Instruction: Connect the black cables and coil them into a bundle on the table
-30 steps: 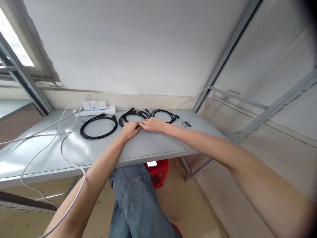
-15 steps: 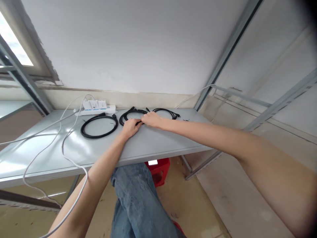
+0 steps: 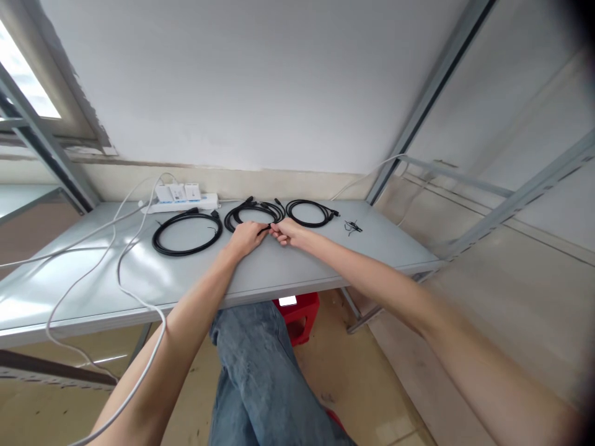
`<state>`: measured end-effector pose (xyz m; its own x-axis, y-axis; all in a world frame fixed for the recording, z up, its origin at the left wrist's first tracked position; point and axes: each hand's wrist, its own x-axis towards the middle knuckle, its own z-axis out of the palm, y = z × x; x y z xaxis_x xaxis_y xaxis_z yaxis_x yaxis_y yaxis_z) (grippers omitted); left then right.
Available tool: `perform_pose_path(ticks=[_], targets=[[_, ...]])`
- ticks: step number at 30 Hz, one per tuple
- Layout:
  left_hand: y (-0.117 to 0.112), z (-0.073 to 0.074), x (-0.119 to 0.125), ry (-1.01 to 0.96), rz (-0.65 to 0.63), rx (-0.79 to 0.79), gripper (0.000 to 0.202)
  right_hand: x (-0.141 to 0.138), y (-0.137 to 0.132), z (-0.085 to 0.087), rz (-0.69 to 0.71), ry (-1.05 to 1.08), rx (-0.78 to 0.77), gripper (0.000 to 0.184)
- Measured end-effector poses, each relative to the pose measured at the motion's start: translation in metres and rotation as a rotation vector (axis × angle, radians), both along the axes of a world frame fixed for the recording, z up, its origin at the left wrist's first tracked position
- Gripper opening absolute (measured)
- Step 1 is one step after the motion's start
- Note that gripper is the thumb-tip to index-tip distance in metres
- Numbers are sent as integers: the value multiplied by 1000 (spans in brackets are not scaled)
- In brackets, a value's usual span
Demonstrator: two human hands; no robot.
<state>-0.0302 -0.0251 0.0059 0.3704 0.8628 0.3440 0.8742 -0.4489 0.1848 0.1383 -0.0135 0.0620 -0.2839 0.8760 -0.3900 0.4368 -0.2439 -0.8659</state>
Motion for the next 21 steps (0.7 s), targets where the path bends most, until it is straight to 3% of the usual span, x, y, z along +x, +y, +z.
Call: perform_pose_path(ticks=[2, 6, 8, 11, 16, 21], targets=[[1, -1, 0, -16, 6, -1, 40, 9, 0, 0, 133, -265, 292, 29], [5, -4, -1, -46, 11, -6, 40, 26, 3, -1, 533, -924, 1078, 36], [6, -5, -1, -42, 30, -13, 40, 28, 6, -1, 711, -1130, 1282, 34], [5, -4, -1, -20, 76, -31, 38, 23, 12, 1, 917, -1271, 1453, 34], [4, -2, -1, -35, 69, -48, 38, 16, 19, 17, 1212, -1299, 1628, 37], [5, 1, -2, -113, 57, -46, 37, 13, 28, 30, 1267, -1238, 1599, 36]])
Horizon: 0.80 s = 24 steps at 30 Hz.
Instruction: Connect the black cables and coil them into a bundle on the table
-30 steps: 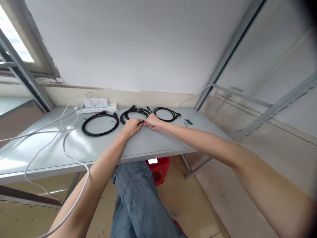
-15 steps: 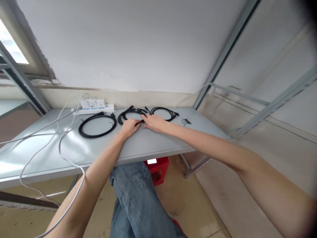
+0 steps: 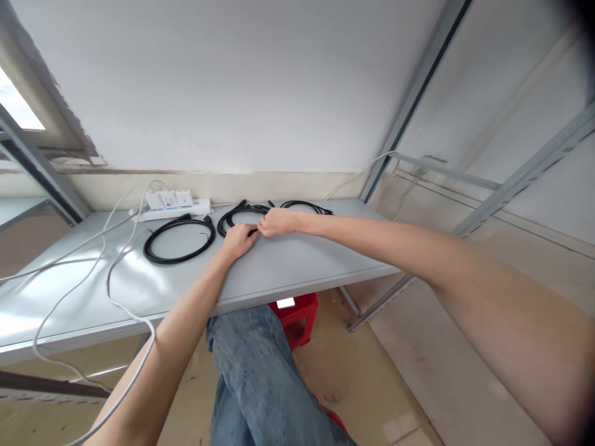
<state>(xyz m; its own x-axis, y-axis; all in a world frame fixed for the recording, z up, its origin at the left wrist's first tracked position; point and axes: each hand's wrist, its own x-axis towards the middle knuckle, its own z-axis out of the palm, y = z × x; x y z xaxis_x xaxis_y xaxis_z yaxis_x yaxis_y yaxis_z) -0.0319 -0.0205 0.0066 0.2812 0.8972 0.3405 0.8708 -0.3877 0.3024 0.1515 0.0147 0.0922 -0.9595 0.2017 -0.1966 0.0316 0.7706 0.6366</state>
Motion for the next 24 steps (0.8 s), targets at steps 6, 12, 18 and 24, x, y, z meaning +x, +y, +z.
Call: perform_pose_path(ticks=[6, 12, 18, 24], targets=[[0, -1, 0, -72, 10, 31, 39, -9, -6, -11, -449, 628, -621, 17], [0, -1, 0, 9, -32, 26, 40, -19, -22, -19, -1161, 1141, -1364, 19], [-6, -1, 3, 50, -48, 29, 36, -11, -28, -23, -1301, 1345, -1890, 29], [-10, 35, -11, -903, 54, 220, 21, 3, -30, -50, -745, 1792, -1695, 32]])
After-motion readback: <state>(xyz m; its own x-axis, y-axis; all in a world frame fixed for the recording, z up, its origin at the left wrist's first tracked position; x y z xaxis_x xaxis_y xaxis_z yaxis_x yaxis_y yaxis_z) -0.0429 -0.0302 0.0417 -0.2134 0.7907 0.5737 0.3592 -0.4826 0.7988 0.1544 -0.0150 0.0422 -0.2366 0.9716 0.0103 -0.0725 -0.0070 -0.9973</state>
